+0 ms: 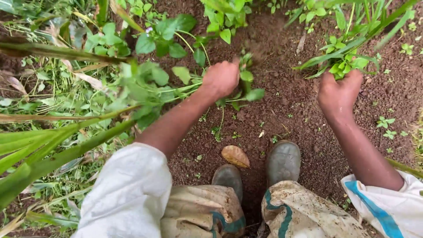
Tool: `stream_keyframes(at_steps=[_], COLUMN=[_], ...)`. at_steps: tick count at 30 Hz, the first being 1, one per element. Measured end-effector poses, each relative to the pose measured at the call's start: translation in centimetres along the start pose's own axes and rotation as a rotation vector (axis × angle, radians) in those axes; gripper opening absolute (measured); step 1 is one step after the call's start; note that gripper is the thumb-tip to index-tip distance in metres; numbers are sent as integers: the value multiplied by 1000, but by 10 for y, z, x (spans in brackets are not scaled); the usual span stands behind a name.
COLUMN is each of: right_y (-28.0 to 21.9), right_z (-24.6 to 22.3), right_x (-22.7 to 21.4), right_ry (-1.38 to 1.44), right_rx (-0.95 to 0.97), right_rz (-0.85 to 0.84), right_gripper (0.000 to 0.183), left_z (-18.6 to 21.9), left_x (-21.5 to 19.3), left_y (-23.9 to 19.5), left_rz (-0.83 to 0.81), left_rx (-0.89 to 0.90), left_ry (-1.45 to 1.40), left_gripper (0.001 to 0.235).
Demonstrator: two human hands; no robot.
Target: Manually pulling weeds from the soil around corn plants in an agricultural field.
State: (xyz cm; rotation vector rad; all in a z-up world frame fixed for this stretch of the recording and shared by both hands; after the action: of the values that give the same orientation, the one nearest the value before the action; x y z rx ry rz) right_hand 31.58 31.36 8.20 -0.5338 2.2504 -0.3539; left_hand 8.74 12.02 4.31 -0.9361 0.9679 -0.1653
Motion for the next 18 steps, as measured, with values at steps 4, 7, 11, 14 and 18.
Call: stream_keyframes(at_steps=[4,7,11,14,18], right_y=[-11,-20,-29,-36,-27], right_z=[-18,-24,-51,-60,-31], right_x=[5,13,27,35,45], right_ry=[12,-12,14,19,-45], right_rx=[-72,1,-240,-334,-174], right_rz=[-45,-78,-123,-158,-200], right_gripper=[13,9,7,7,34], left_z=[-4,-17,-8,-12,-10], left_x=[-14,-3,-9,2,-8], left_y=[2,6,0,-16,-28], left_rz=[265,266,361,-20,27], left_rx=[152,114,254,22,201], left_ry=[-125,-124,-87,-131,-57], left_gripper=[46,36,58,34,53])
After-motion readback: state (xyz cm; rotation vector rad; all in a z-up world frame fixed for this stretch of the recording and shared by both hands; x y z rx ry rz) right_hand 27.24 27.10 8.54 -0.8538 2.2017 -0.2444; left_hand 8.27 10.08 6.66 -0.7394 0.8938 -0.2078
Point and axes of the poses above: each hand's wrist, its own y-axis towards the middle knuckle, its own x-axis out of the palm, z = x × y, the point moved 8 cm from there along y, towards the middle knuckle, and after that the axes turned 4 degrees about x, right-handed, at the moved point
